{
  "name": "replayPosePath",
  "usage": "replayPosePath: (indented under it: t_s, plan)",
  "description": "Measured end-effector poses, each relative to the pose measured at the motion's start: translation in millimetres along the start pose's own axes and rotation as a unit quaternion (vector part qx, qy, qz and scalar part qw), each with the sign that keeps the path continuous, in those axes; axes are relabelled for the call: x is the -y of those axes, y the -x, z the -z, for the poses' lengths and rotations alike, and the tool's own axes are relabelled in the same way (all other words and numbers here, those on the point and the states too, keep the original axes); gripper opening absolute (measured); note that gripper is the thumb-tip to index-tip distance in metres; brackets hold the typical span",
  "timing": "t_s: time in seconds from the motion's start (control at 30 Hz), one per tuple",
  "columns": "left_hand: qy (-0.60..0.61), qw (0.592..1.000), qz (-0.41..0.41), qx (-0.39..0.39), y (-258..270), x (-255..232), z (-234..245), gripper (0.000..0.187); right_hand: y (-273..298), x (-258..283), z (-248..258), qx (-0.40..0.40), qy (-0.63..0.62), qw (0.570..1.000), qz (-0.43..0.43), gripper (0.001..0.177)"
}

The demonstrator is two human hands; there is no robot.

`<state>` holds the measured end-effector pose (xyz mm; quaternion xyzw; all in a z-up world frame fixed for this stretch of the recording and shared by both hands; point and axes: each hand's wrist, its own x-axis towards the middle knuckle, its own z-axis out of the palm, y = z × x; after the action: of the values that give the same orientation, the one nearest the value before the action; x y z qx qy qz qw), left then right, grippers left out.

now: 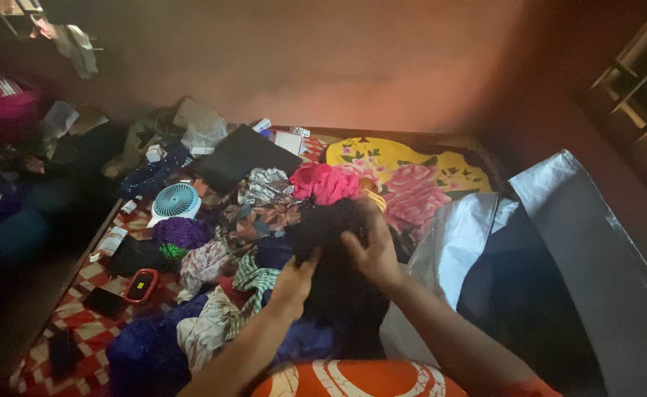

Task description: The person folds several items of clothing by hand, including a patterned cloth, a grey garment, a black garment, a checkered item, and a red item, then places each one into a large white bag.

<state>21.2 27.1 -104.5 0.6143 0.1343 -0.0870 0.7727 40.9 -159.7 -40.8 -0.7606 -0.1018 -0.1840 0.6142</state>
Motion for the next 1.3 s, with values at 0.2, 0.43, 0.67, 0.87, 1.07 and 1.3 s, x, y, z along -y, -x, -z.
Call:
replayPosePath:
  t_s: [0.2, 0.43, 0.67, 0.87, 1.07, 1.3]
  plan:
    - [-0.061, 0.991, 0.029, 0.114, -1, 19, 2, 0.069, 12, 36, -19, 0.218, 0.385, 0.87, 0.218, 0.077]
    - [0.118, 0.986, 0.117, -0.005, 14, -6, 9, 0.078, 0, -1, -6, 0.199, 0.344, 0.905, 0.15, 0.081]
    - [0.219, 0.976, -0.01, -0.021, 27, -40, 9, 0.067, 24, 21, -3, 0.143, 0.302, 0.922, 0.193, 0.089]
    - [0.258, 0.961, 0.067, 0.073, 19, -13, 3, 0.062, 48, 35, -30, 0.277, 0.356, 0.861, 0.235, 0.098]
    - [0.297, 0.946, 0.119, 0.041, 22, -9, 13, 0.064, 49, 21, -23, 0.274, 0.338, 0.866, 0.246, 0.095]
    - [0.348, 0.932, 0.064, 0.077, 21, -21, 23, 0.064, 46, 12, -21, 0.271, 0.359, 0.864, 0.224, 0.097]
